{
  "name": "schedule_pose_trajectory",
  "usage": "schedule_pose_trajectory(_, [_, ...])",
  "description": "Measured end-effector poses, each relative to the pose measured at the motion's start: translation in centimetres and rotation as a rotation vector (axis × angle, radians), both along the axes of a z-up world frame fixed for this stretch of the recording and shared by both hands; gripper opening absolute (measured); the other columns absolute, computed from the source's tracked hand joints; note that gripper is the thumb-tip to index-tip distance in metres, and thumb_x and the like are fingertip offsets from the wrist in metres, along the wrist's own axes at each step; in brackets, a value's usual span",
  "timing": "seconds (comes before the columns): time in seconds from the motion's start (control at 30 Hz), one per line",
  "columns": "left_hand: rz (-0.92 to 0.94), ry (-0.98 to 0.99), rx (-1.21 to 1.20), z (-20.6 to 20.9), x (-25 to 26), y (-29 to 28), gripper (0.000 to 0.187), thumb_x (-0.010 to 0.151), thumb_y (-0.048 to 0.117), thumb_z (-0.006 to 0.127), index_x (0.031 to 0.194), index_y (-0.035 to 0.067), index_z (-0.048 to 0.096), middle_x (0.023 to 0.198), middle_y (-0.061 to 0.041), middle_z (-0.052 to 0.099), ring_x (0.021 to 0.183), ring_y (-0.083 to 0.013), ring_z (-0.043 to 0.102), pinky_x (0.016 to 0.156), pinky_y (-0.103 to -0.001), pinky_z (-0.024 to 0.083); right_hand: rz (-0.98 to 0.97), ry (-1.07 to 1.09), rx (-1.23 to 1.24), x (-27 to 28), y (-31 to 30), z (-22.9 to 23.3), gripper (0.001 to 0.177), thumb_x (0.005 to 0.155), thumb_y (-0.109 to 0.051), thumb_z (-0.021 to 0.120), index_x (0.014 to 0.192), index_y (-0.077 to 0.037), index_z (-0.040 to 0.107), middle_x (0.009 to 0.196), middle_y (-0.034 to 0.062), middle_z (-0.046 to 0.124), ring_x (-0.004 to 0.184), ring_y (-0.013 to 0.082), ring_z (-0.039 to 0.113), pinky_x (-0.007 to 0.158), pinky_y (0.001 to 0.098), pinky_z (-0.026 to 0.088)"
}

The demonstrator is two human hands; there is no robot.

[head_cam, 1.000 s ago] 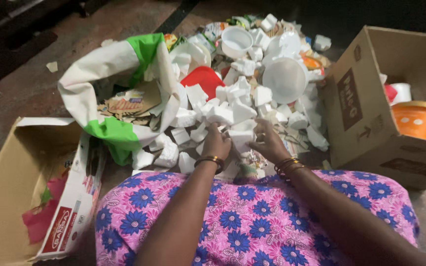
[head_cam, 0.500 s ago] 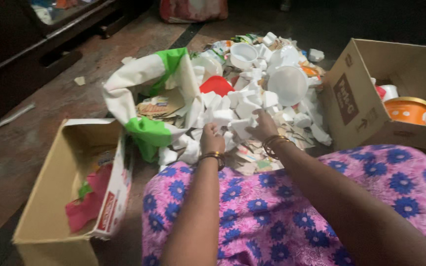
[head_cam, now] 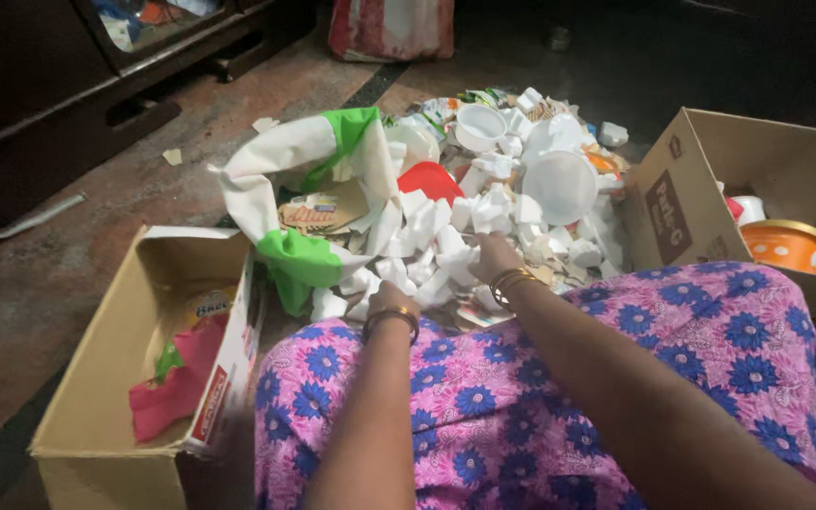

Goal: The person sorts a mixed pile of waste on the floor, separating items by hand into different containers. They pick up plastic cups, lids, and food wrappers, placing them into a cardboard box or a green-and-white sack. The task involves repeated picking, inspecting, and placing of small items.

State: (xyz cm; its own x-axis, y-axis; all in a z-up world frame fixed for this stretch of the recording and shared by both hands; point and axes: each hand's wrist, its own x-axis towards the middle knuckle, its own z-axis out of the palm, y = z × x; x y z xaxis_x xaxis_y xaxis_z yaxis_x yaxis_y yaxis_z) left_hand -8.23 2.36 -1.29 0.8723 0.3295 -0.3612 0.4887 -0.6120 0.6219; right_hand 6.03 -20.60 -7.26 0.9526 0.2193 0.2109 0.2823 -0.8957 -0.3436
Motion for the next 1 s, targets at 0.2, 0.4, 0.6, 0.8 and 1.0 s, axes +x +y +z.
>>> schedule_pose_trajectory(0.2, [-0.072,0.129,0.068,0.1,-0.3,-2.5,0.045,0.095,0.026,0.062,0.138,0.013,0.058,0.143,-0.02,0.059,0.132,-0.0362,0.059,0.105,-0.047,0.051,0.161,-0.114,0.021,-2.1,-1.1,0.5,0.056,0.068,-0.015,0.081,0.123,-0.014,0.066,0.125,0.0164,0.061,0.114,0.0387,0.063,0.097,0.0466,0.052])
schedule_pose_trajectory(0.4, [-0.184,0.191,0.196,-0.5,0.0,-3.5,0.037,0.095,0.023,0.062,0.13,0.01,0.064,0.137,-0.021,0.062,0.127,-0.0366,0.062,0.103,-0.047,0.053,0.456,-0.048,0.012,-4.0,-2.3,2.7,0.049,0.075,-0.012,0.075,0.124,-0.011,0.067,0.117,0.0162,0.066,0.1,0.036,0.068,0.088,0.0451,0.055])
schedule_pose_trajectory(0.6, [-0.238,0.155,0.258,-0.9,1.6,-4.6,0.031,0.094,0.02,0.061,0.122,0.008,0.071,0.131,-0.022,0.066,0.123,-0.0371,0.065,0.101,-0.047,0.054,0.564,-0.01,0.083,-4.4,-5.1,4.6,0.024,0.082,-0.014,0.073,0.105,-0.007,0.073,0.091,0.0117,0.074,0.084,0.0297,0.073,0.078,0.0408,0.057])
schedule_pose_trajectory(0.8, [-0.152,0.047,0.303,-0.7,1.4,-4.1,0.031,0.091,0.024,0.065,0.115,0.007,0.073,0.126,-0.023,0.066,0.118,-0.0391,0.065,0.099,-0.048,0.054,0.419,0.048,0.297,-5.1,-5.3,5.0,0.024,0.084,-0.012,0.071,0.107,-0.006,0.074,0.089,0.012,0.074,0.078,0.0258,0.073,0.073,0.038,0.058])
schedule_pose_trajectory(1.0, [-0.066,-0.094,0.437,0.3,3.9,-3.6,0.027,0.097,0.025,0.064,0.111,0.005,0.076,0.121,-0.025,0.071,0.113,-0.0409,0.07,0.097,-0.048,0.058,0.349,0.03,0.415,-4.9,-5.9,4.2,0.022,0.083,-0.013,0.072,0.104,-0.006,0.075,0.091,0.0121,0.074,0.077,0.0246,0.074,0.072,0.0371,0.058])
